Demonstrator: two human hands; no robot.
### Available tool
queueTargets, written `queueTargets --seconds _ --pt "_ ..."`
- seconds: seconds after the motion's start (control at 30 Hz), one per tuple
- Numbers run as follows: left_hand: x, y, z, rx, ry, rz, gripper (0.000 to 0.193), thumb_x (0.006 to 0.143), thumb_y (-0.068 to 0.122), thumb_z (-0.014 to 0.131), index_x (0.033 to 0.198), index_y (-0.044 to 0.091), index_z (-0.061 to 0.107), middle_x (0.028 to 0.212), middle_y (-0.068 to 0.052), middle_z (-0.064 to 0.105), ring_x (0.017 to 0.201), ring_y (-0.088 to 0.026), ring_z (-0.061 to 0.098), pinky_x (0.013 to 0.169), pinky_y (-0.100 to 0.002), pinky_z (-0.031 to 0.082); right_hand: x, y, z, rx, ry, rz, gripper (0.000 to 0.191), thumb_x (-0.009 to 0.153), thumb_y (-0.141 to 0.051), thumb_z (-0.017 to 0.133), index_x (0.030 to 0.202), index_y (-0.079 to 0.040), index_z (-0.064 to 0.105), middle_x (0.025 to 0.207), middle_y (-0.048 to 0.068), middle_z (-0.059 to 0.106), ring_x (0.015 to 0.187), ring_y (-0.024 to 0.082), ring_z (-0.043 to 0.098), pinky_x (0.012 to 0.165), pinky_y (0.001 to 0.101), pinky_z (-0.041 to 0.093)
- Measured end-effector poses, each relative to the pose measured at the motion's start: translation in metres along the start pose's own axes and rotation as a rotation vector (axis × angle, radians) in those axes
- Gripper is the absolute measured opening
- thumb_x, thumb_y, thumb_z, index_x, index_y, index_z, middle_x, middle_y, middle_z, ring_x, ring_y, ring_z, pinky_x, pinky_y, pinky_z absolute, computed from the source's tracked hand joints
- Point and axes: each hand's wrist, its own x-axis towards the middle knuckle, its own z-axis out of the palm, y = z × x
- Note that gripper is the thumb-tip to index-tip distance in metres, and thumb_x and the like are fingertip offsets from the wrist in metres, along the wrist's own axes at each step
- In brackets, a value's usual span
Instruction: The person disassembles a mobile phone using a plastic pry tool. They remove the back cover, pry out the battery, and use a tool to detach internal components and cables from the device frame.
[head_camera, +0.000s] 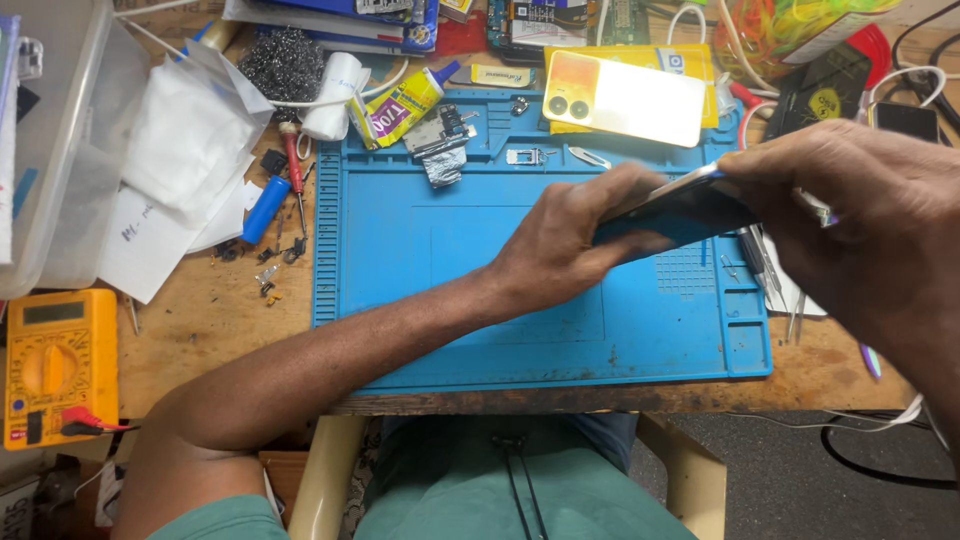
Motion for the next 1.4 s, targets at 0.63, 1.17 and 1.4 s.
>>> queueTargets --seconds 0.63,1.17,1.4 --pt "-0.04 0.051 0.046 0.746 -0.527 -0.283 0.01 0.091 0.014 0.071 0.096 0.007 0.071 0.074 -0.014 0.074 0.067 -0.03 0.073 0.054 -0.049 0.053 -0.184 0.034 0.096 0.499 0.283 0.259 0.014 0.099 -0.001 0.081 0.11 -0.001 0.073 0.099 0.01 0.077 0.092 0.012 0.075 0.08 0.0236 0.061" --pt "-0.044 0.059 0.046 0.73 -0.527 -0.294 0.016 0.09 0.018 0.073 0.099 0.007 0.066 0.079 -0.013 0.073 0.077 -0.037 0.072 0.059 -0.056 0.053 -0.161 0.022 0.07 0.25 0.118 0.041 0.016 0.096 -0.003 0.078 0.111 -0.007 0.072 0.105 0.008 0.077 0.087 0.018 0.076 0.066 0.0281 0.058" --pt "-0.056 0.07 0.011 0.79 -0.463 -0.274 0.034 0.082 0.023 0.081 0.103 0.005 0.061 0.079 -0.012 0.073 0.073 -0.039 0.07 0.056 -0.056 0.051 -0.148 0.013 0.06 0.253 0.096 0.039 0.018 0.093 -0.001 0.077 0.109 -0.007 0.072 0.108 0.008 0.077 0.094 0.021 0.076 0.076 0.0329 0.06"
